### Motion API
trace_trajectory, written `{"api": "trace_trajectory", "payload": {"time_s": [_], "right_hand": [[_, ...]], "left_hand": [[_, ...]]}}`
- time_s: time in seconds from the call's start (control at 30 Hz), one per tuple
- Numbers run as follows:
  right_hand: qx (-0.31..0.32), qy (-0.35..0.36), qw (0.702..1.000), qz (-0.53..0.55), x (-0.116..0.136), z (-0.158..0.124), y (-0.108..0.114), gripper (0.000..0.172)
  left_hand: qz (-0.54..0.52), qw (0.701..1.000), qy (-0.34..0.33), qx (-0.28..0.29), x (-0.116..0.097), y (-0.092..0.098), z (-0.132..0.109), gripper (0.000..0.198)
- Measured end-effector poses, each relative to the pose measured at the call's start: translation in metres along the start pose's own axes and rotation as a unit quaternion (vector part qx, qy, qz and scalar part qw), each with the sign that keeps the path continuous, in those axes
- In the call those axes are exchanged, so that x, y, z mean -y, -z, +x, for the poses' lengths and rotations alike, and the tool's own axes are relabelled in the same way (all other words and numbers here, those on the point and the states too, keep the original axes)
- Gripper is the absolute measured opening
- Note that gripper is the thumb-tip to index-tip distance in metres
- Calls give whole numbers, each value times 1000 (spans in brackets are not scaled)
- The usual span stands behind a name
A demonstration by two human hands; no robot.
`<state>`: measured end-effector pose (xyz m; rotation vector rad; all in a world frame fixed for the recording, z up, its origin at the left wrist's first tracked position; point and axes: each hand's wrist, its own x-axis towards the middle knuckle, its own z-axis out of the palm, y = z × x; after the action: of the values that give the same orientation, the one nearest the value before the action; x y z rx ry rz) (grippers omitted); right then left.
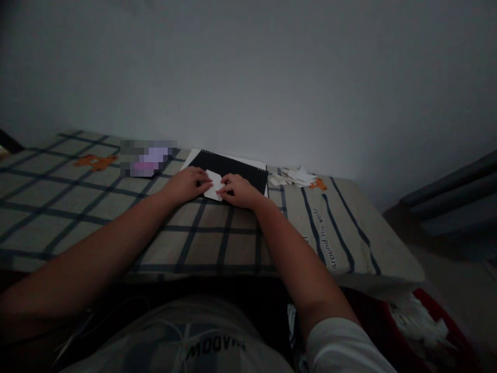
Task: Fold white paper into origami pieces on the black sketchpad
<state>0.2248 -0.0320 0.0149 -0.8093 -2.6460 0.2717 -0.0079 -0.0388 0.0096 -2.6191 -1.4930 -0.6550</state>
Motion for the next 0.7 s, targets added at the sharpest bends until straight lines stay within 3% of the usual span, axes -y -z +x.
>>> {"api": "trace_trajectory", "payload": {"time_s": [0.27, 0.5, 0.7], "right_hand": [[32, -17, 999, -5, 4, -2, 5, 44], [23, -7, 999, -34, 11, 2, 0, 41], [8, 21, 999, -29, 12, 4, -3, 24]], "left_hand": [[-25, 1000, -13, 8, 4, 1, -2, 43], [-41, 997, -56, 13, 13, -2, -1, 41], [-65, 993, -92, 26, 17, -5, 0, 34]]}}
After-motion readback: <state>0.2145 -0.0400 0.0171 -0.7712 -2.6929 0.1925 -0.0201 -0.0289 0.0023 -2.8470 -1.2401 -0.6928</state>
